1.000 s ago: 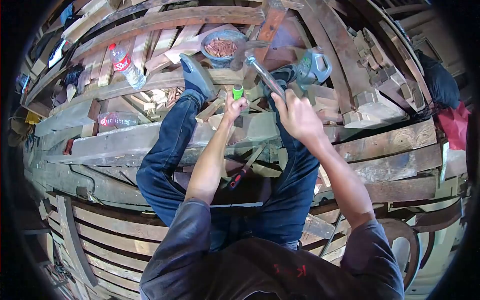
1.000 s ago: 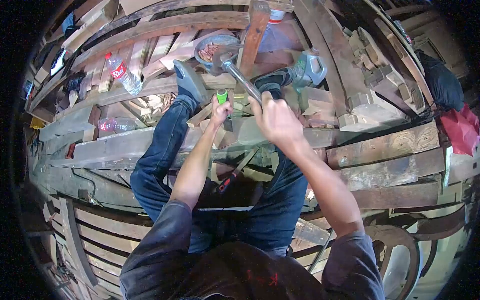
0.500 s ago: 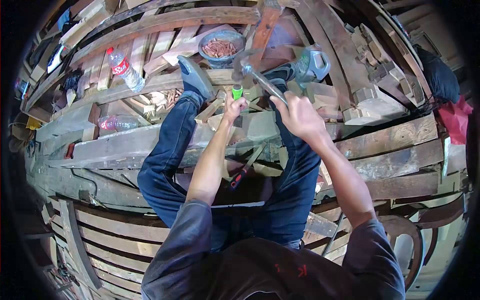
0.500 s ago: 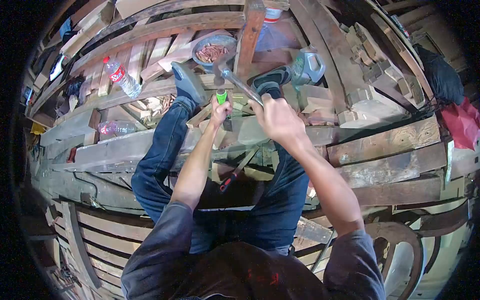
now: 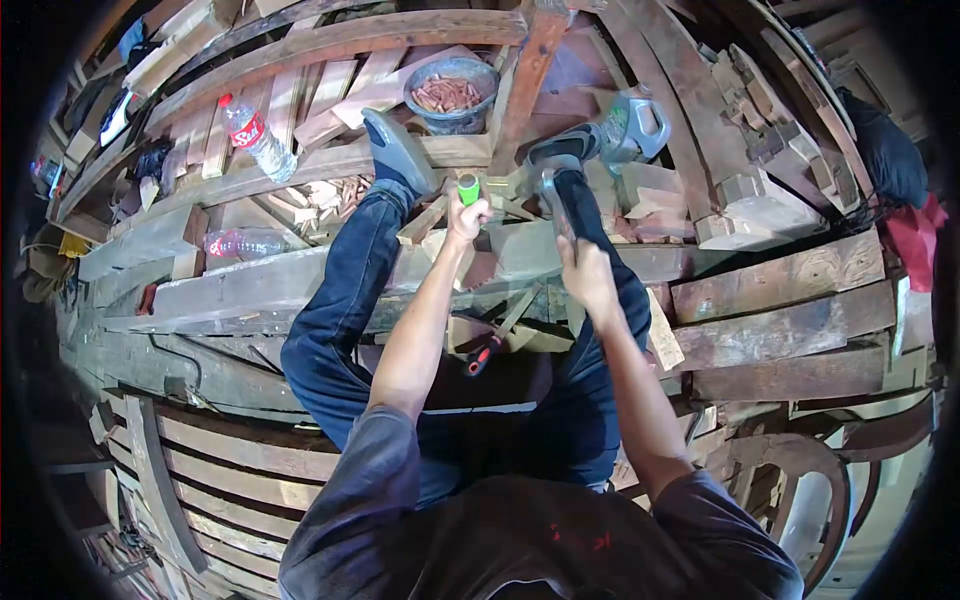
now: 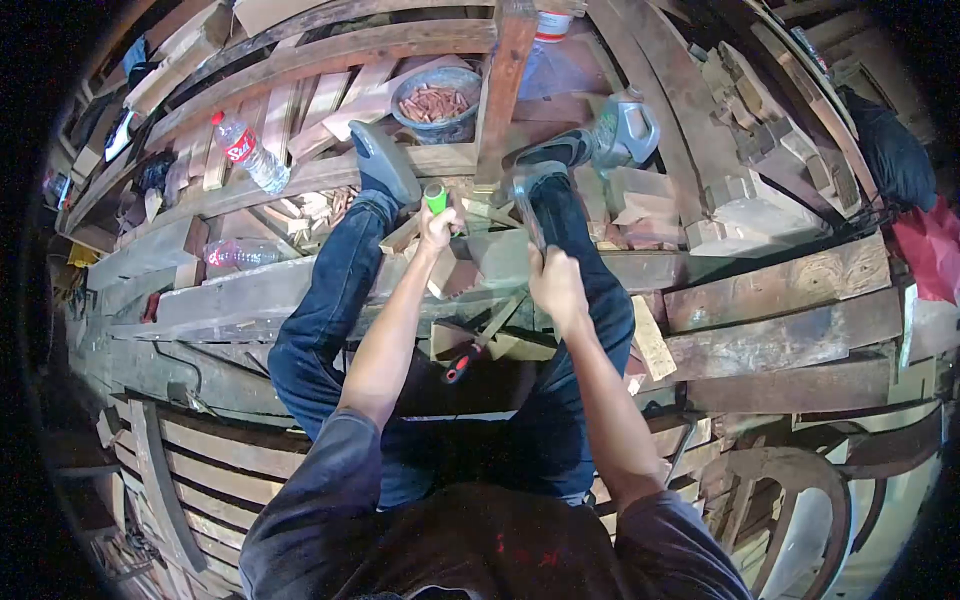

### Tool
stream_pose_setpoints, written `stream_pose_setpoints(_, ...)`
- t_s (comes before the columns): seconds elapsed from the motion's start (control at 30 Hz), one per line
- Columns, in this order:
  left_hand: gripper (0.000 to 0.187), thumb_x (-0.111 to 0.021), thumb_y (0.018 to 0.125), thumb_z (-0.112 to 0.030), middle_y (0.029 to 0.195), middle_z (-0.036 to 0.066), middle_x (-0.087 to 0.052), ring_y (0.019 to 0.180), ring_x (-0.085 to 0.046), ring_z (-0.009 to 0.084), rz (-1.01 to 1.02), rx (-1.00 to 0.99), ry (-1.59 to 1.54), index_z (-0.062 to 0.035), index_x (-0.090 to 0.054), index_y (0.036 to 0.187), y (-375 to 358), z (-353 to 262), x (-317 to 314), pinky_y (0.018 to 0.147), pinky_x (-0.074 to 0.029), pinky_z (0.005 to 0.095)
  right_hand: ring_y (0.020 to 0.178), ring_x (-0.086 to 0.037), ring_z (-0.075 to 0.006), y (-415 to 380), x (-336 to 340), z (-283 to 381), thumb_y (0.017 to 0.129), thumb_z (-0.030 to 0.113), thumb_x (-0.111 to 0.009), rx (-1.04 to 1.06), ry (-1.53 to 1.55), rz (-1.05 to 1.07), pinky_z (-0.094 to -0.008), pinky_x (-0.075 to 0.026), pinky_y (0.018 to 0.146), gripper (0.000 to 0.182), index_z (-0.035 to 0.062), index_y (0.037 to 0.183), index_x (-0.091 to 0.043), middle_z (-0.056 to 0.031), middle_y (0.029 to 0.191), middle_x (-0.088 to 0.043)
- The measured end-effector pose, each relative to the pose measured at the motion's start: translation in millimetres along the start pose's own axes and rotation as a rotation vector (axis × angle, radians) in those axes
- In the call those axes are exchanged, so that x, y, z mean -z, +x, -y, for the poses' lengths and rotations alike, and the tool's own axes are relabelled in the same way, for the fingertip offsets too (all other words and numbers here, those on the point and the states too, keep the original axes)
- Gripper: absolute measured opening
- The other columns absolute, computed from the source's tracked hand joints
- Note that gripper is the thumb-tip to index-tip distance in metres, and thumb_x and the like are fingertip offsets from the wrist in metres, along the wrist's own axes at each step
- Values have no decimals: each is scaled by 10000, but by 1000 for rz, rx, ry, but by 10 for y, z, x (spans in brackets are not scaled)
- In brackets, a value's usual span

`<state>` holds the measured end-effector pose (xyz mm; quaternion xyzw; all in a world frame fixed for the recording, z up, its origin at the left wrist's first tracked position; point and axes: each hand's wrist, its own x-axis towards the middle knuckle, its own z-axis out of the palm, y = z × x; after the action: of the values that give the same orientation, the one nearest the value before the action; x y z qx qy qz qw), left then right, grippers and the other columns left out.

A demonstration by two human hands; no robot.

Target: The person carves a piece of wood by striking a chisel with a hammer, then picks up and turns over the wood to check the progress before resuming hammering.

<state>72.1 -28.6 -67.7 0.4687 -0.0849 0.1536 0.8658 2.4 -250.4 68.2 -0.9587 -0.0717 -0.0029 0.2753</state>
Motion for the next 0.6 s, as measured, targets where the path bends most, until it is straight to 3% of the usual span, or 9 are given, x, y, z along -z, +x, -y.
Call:
stream_pose_setpoints(0.03,105,-572,699,-57,571,51,-509,447,-481,131,-187,17,-82,-32,-505,775,-74,-103,-93,415,-366,267,832,-614,-503,11,-152,-136,960,333,-528,-19,6,31,-555,-496,735,432,-77,870,-629,-366,773,-594)
stream_pose_setpoints(0.13,114,-541,658,-59,547,30,-442,424,-412,123,-64,-51,-153,-43,-449,723,-56,-214,82,414,-325,263,826,-628,-489,-12,-569,-408,942,323,-557,-67,-96,80,-544,-514,729,397,-67,904,-624,-339,794,-616)
stream_pose_setpoints(0.4,187,-526,619,-133,548,14,-323,450,-312,135,-325,-89,-262,-96,-347,658,-130,-288,453,472,-294,291,790,-627,-500,-479,-707,-270,954,351,-544,-167,-89,223,-572,-513,691,413,-53,939,-626,-337,777,-621)
stream_pose_setpoints(0.6,203,-535,633,-146,550,-5,-321,454,-309,128,-476,-216,-358,-131,-332,633,-205,-357,593,475,-293,290,764,-636,-500,-605,-878,-421,966,367,-509,-125,-89,241,-560,-526,662,426,-47,955,-609,-330,755,-625)
